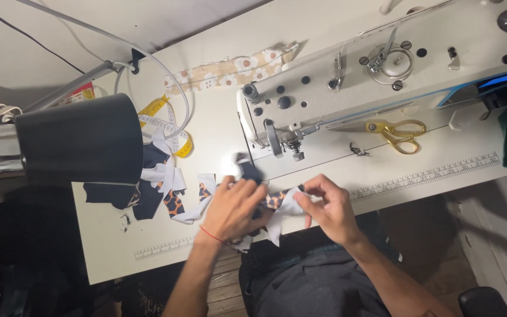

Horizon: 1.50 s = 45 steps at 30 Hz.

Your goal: Preparing and cutting fabric pieces for a bikini using scissors at a sewing workstation.

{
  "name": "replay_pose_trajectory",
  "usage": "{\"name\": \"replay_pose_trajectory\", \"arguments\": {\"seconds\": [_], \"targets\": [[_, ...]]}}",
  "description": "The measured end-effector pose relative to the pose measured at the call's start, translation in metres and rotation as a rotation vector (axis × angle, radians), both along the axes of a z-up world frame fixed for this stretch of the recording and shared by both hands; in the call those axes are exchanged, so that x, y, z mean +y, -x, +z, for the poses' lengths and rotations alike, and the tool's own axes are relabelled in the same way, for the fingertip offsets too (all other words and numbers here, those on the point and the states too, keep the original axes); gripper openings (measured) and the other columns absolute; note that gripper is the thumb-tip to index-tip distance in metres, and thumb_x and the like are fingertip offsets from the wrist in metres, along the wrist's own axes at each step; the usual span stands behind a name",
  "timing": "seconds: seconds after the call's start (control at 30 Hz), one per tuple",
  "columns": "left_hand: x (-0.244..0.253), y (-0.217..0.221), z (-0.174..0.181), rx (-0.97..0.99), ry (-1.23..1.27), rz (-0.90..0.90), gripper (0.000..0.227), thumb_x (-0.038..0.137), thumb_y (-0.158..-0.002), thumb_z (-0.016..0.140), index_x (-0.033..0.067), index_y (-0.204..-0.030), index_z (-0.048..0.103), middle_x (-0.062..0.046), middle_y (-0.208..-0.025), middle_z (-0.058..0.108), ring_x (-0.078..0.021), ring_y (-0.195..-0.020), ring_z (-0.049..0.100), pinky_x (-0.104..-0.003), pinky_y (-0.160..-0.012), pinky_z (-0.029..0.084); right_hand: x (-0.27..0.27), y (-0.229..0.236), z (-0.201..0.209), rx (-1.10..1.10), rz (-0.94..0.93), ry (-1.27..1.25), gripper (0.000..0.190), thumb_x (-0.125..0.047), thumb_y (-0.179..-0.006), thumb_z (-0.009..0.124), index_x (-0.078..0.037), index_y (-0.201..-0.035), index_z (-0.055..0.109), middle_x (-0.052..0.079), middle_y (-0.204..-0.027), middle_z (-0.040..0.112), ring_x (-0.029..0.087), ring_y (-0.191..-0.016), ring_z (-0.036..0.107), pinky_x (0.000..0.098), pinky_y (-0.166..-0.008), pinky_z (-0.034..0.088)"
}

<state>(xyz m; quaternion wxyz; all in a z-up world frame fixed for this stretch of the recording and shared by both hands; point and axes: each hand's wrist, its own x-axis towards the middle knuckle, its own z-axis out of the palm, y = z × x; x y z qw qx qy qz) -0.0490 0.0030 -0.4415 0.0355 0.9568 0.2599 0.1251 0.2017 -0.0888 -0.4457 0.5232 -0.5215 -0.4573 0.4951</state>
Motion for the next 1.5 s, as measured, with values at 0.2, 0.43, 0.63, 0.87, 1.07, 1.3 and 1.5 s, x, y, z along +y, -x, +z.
{"name": "replay_pose_trajectory", "arguments": {"seconds": [0.2,0.43,0.63,0.87,1.07,1.3,1.5], "targets": [[0.05,0.015,0.072,0.425,0.223,0.191,0.098,0.069,-0.057,0.087,0.0261,-0.143,0.067,-0.007,-0.127,0.072,-0.0289,-0.124,0.065,-0.049,-0.105,0.043,0.034,0.017,-0.002,-0.242,-0.041,0.12,0.014,-0.008,-0.095,0.078,-0.001,-0.095,0.066,0.018,-0.082,0.077,0.021,-0.061,0.078,0.0244,-0.036,0.055],[0.026,-0.044,0.018,-0.24,0.137,0.116,0.06,0.04,-0.084,0.088,0.0082,-0.133,0.073,-0.016,-0.126,0.075,-0.0334,-0.118,0.07,-0.05,-0.107,0.051,0.067,0.014,-0.016,-0.459,-0.112,0.076,0.017,-0.007,-0.091,0.085,-0.001,-0.097,0.07,0.019,-0.082,0.071,0.029,-0.065,0.077,0.0394,-0.047,0.058],[0.037,-0.051,-0.024,-0.399,0.557,0.271,0.033,0.049,-0.1,0.073,0.0189,-0.114,0.075,-0.002,-0.099,0.076,-0.0236,-0.098,0.074,-0.041,-0.102,0.046,0.07,0.008,-0.008,-0.23,-0.07,0.197,0.016,-0.005,-0.089,0.084,0.003,-0.095,0.071,0.014,-0.081,0.073,0.018,-0.058,0.07,0.0279,-0.033,0.052],[0.056,-0.039,-0.026,-0.491,0.623,0.175,0.013,0.036,-0.1,0.075,0.0239,-0.104,0.078,0.003,-0.096,0.079,-0.0206,-0.094,0.076,-0.036,-0.093,0.046,0.073,0.015,-0.025,-0.228,-0.084,0.31,0.023,-0.004,-0.083,0.088,0.002,-0.094,0.069,0.017,-0.074,0.075,0.018,-0.049,0.07,0.0237,-0.025,0.049],[0.056,-0.032,-0.04,-0.429,0.402,0.216,0.007,0.027,-0.102,0.074,0.0218,-0.105,0.077,0.003,-0.102,0.075,-0.0213,-0.099,0.072,-0.036,-0.086,0.047,0.074,-0.004,-0.078,-0.671,-0.096,0.082,0.033,-0.019,-0.083,0.092,0.0,-0.102,0.072,0.02,-0.086,0.076,0.025,-0.062,0.073,0.0293,-0.035,0.056],[0.055,-0.033,-0.05,-0.517,0.213,0.192,0.006,0.02,-0.106,0.071,0.0161,-0.102,0.074,-0.003,-0.112,0.076,-0.0255,-0.115,0.072,-0.037,-0.087,0.049,0.096,0.002,-0.068,-1.191,-0.146,-0.32,0.017,-0.017,-0.092,0.081,-0.004,-0.089,0.072,0.011,-0.071,0.063,0.03,-0.062,0.07,0.0422,-0.051,0.059],[0.055,-0.028,-0.052,-0.554,0.222,0.183,0.008,0.02,-0.106,0.071,0.0152,-0.102,0.076,-0.003,-0.113,0.078,-0.0244,-0.116,0.073,-0.036,-0.087,0.05,0.094,0.012,-0.062,-1.267,-0.159,-0.542,0.016,-0.019,-0.097,0.082,-0.011,-0.085,0.075,0.003,-0.076,0.06,0.023,-0.059,0.066,0.0335,-0.051,0.055]]}}
